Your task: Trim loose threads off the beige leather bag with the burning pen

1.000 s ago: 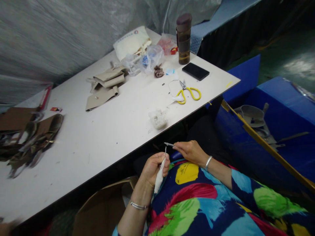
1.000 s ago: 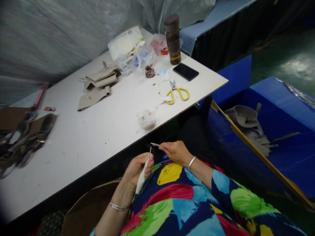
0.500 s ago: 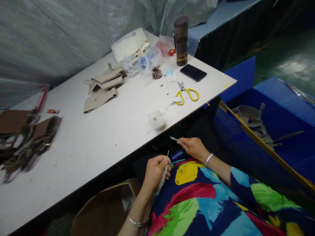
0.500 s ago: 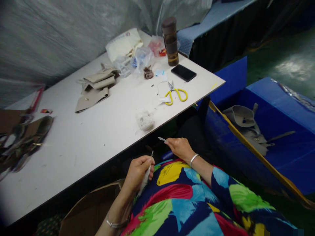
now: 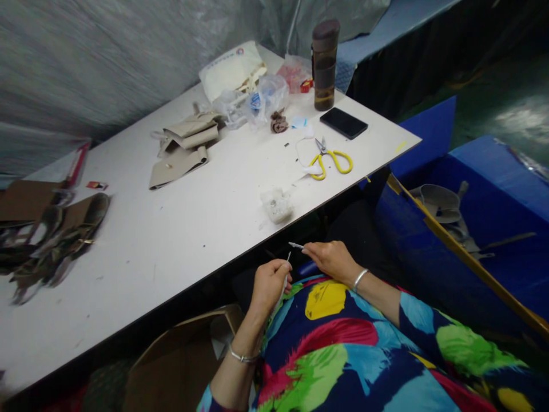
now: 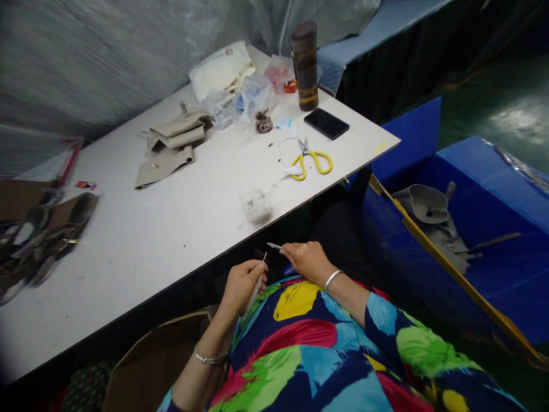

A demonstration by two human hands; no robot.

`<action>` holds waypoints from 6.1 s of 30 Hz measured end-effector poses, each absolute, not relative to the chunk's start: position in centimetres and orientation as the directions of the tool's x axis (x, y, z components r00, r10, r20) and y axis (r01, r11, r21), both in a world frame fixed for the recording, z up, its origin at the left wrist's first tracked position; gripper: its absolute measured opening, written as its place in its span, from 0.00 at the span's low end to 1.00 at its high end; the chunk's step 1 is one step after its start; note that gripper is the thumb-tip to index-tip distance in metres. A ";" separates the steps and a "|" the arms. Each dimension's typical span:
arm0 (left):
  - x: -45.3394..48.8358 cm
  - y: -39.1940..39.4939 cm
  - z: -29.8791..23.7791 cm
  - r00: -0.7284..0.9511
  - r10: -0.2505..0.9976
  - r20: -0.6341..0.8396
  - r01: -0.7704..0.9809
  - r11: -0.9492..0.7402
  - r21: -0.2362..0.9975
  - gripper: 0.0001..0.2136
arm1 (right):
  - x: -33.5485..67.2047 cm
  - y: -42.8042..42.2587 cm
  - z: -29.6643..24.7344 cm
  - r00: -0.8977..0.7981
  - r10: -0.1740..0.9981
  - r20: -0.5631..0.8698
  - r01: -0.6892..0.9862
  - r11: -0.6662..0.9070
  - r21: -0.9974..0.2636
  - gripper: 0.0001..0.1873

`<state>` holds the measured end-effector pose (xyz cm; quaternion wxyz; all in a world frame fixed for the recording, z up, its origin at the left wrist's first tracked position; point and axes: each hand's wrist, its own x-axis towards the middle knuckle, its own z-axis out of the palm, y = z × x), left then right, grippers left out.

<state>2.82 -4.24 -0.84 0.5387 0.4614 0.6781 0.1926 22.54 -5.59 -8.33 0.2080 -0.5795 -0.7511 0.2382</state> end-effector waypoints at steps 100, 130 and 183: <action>2.3 -4.8 -2.2 0.247 0.964 0.095 0.910 -0.264 0.319 0.09 | 21.8 -6.1 -5.9 -0.270 0.957 -0.107 0.820 0.171 -0.547 0.19; 1.9 -5.0 -2.5 0.314 0.940 0.135 0.912 -0.339 0.233 0.12 | 21.8 -5.9 -5.4 -0.137 0.961 -0.240 0.889 0.012 -0.458 0.21; 0.1 -3.8 -3.5 -0.001 0.738 -0.675 -0.198 0.662 0.723 0.15 | 21.7 -5.7 -8.5 -0.366 0.922 0.129 0.679 0.360 -0.640 0.20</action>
